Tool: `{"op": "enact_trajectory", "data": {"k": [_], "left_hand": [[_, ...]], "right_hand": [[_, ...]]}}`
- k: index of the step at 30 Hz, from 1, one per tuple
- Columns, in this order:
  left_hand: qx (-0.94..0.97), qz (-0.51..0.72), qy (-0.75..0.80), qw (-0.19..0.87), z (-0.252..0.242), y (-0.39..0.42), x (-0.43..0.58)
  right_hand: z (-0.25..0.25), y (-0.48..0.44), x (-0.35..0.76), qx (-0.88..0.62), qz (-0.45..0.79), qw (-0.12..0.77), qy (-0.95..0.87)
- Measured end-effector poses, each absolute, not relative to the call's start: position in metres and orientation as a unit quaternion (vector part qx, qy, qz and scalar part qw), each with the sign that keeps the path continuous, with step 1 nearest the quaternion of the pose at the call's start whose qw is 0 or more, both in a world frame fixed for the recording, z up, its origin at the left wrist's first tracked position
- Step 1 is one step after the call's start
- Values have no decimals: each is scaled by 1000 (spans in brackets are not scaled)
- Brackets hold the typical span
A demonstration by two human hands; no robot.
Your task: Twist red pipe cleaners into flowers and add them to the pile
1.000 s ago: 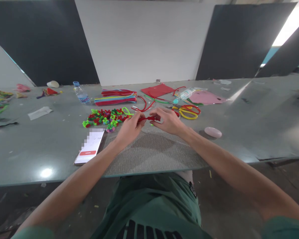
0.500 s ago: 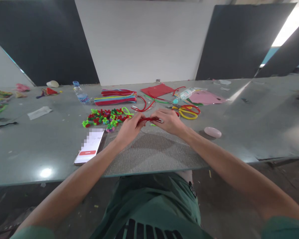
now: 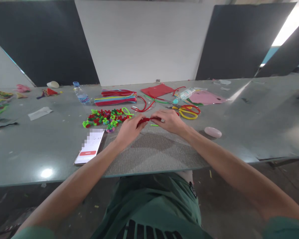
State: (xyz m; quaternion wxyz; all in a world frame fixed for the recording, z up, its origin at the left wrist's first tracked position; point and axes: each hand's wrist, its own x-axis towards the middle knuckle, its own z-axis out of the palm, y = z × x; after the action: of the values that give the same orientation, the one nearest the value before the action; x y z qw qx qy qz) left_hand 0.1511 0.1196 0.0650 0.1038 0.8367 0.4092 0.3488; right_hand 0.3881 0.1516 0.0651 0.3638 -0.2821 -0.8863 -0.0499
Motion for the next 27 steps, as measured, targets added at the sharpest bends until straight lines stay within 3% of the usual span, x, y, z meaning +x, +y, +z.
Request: {"op": "enact_trajectory", "data": {"k": [7, 27], "left_hand": [[850, 335, 391, 110, 63, 120, 151], [847, 330, 409, 83, 66, 118, 153]], "right_hand": [[63, 150, 384, -257, -63, 332, -905], [73, 161, 405, -280, -40, 363, -888]]}}
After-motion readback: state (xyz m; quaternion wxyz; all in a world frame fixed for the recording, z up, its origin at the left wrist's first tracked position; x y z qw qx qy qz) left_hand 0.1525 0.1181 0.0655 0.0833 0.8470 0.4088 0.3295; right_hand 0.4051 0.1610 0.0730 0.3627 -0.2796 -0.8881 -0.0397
